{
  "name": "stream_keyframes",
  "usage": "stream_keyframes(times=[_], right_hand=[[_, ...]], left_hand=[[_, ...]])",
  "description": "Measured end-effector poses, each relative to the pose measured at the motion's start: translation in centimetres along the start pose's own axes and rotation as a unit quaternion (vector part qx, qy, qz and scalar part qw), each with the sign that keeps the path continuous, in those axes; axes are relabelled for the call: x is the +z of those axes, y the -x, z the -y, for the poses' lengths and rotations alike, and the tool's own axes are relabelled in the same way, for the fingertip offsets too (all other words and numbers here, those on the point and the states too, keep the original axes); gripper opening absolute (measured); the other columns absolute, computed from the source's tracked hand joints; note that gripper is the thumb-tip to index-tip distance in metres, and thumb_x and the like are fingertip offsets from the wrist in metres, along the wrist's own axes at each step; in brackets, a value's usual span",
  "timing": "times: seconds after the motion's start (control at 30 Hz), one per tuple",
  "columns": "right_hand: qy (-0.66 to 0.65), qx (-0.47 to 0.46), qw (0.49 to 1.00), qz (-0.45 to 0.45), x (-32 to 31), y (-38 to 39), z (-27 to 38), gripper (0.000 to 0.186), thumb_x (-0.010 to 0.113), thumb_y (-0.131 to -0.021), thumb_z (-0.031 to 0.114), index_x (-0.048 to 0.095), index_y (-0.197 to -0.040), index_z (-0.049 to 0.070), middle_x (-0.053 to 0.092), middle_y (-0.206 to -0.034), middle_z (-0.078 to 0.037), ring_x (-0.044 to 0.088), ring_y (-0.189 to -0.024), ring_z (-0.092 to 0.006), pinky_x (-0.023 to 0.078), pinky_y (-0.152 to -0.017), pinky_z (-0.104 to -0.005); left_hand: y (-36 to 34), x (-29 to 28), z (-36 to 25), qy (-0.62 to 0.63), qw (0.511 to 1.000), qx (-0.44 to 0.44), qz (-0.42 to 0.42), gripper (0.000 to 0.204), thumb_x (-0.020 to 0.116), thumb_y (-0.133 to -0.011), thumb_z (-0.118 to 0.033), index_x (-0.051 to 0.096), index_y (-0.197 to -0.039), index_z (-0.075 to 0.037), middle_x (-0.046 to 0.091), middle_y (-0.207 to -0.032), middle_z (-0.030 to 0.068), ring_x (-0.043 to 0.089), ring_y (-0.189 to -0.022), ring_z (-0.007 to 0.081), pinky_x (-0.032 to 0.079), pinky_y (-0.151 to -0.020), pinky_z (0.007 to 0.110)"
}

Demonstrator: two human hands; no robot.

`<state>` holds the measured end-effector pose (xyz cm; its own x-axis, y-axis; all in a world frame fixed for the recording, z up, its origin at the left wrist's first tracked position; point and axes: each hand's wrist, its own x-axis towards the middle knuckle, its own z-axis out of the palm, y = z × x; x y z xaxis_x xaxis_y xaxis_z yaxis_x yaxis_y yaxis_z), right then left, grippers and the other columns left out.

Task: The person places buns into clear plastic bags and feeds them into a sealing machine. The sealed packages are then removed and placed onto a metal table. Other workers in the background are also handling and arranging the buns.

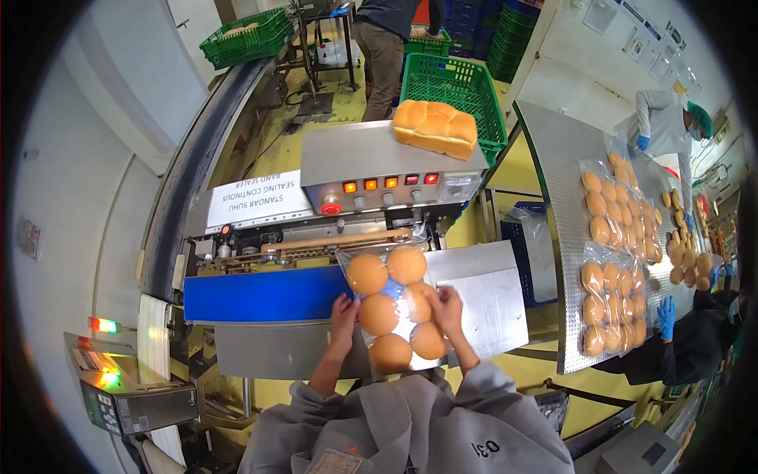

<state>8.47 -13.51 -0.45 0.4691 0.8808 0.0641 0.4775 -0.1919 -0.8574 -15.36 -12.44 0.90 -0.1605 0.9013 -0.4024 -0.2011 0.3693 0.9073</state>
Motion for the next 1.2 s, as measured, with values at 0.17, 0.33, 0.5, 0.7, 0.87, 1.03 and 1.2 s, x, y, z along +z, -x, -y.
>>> stream_keyframes(times=[0.17, 0.33, 0.5, 0.7, 0.87, 1.03, 1.2], right_hand=[[-0.246, 0.217, 0.934, 0.143, 1.9, 7.7, 3.4, 0.044, 0.070, -0.070, 0.022, 0.049, -0.100, -0.002, 0.055, -0.080, -0.007, 0.053, -0.069, -0.0118, 0.046, -0.060, -0.0238], [-0.347, 0.344, 0.831, 0.267, 3.2, 8.9, 5.8, 0.039, 0.068, -0.072, 0.015, 0.048, -0.102, -0.001, 0.057, -0.087, -0.009, 0.057, -0.076, -0.0149, 0.049, -0.066, -0.0265], [-0.372, 0.351, 0.793, 0.331, 5.7, 9.6, 6.6, 0.031, 0.064, -0.075, 0.014, 0.051, -0.099, 0.000, 0.059, -0.087, -0.009, 0.059, -0.078, -0.0164, 0.050, -0.067, -0.0289], [-0.333, 0.338, 0.807, 0.352, 8.7, 11.0, 8.4, 0.027, 0.064, -0.076, 0.017, 0.053, -0.095, 0.001, 0.059, -0.084, -0.007, 0.058, -0.072, -0.0127, 0.049, -0.062, -0.0262], [-0.325, 0.337, 0.808, 0.358, 11.8, 12.4, 9.8, 0.026, 0.064, -0.076, 0.019, 0.054, -0.093, 0.003, 0.059, -0.081, -0.006, 0.057, -0.069, -0.0111, 0.049, -0.060, -0.0257], [-0.324, 0.351, 0.797, 0.370, 13.7, 13.6, 13.1, 0.024, 0.064, -0.076, 0.020, 0.053, -0.089, 0.004, 0.058, -0.079, -0.005, 0.057, -0.068, -0.0112, 0.049, -0.058, -0.0266], [-0.321, 0.347, 0.805, 0.358, 16.4, 15.5, 15.2, 0.021, 0.065, -0.075, 0.019, 0.054, -0.086, 0.005, 0.058, -0.079, -0.005, 0.058, -0.068, -0.0130, 0.049, -0.059, -0.0283]], left_hand=[[3.5, -4.6, 2.4, -0.035, 0.997, 0.062, 0.029, 0.054, 0.055, -0.082, -0.031, 0.033, -0.119, 0.002, 0.043, -0.115, 0.0121, 0.045, -0.102, 0.0158, 0.039, -0.084, 0.030], [4.9, -7.9, -4.0, 0.004, 0.991, -0.072, 0.111, 0.046, 0.051, -0.083, -0.036, 0.044, -0.110, 0.000, 0.052, -0.100, 0.0101, 0.053, -0.086, 0.0172, 0.044, -0.074, 0.028], [4.8, -11.6, -2.1, 0.036, 0.993, -0.096, 0.060, 0.037, 0.054, -0.083, -0.030, 0.048, -0.103, 0.000, 0.056, -0.091, 0.0079, 0.056, -0.080, 0.0151, 0.048, -0.067, 0.029], [4.8, -15.2, -2.7, 0.037, 0.996, -0.076, 0.016, 0.034, 0.055, -0.082, -0.031, 0.051, -0.098, -0.001, 0.056, -0.088, 0.0068, 0.056, -0.076, 0.0135, 0.047, -0.066, 0.028], [3.6, -19.2, -1.0, -0.008, 0.998, -0.058, -0.032, 0.030, 0.055, -0.082, -0.031, 0.053, -0.090, -0.003, 0.055, -0.080, 0.0038, 0.053, -0.071, 0.0105, 0.046, -0.063, 0.025], [3.8, -21.5, -4.0, 0.032, 0.994, -0.085, -0.054, 0.028, 0.056, -0.082, -0.030, 0.054, -0.086, -0.003, 0.053, -0.075, 0.0012, 0.050, -0.066, 0.0076, 0.043, -0.059, 0.022], [3.4, -24.6, -5.7, 0.002, 0.996, -0.062, -0.063, 0.026, 0.057, -0.081, -0.028, 0.053, -0.084, -0.002, 0.053, -0.074, 0.0003, 0.049, -0.066, 0.0067, 0.042, -0.059, 0.021]])
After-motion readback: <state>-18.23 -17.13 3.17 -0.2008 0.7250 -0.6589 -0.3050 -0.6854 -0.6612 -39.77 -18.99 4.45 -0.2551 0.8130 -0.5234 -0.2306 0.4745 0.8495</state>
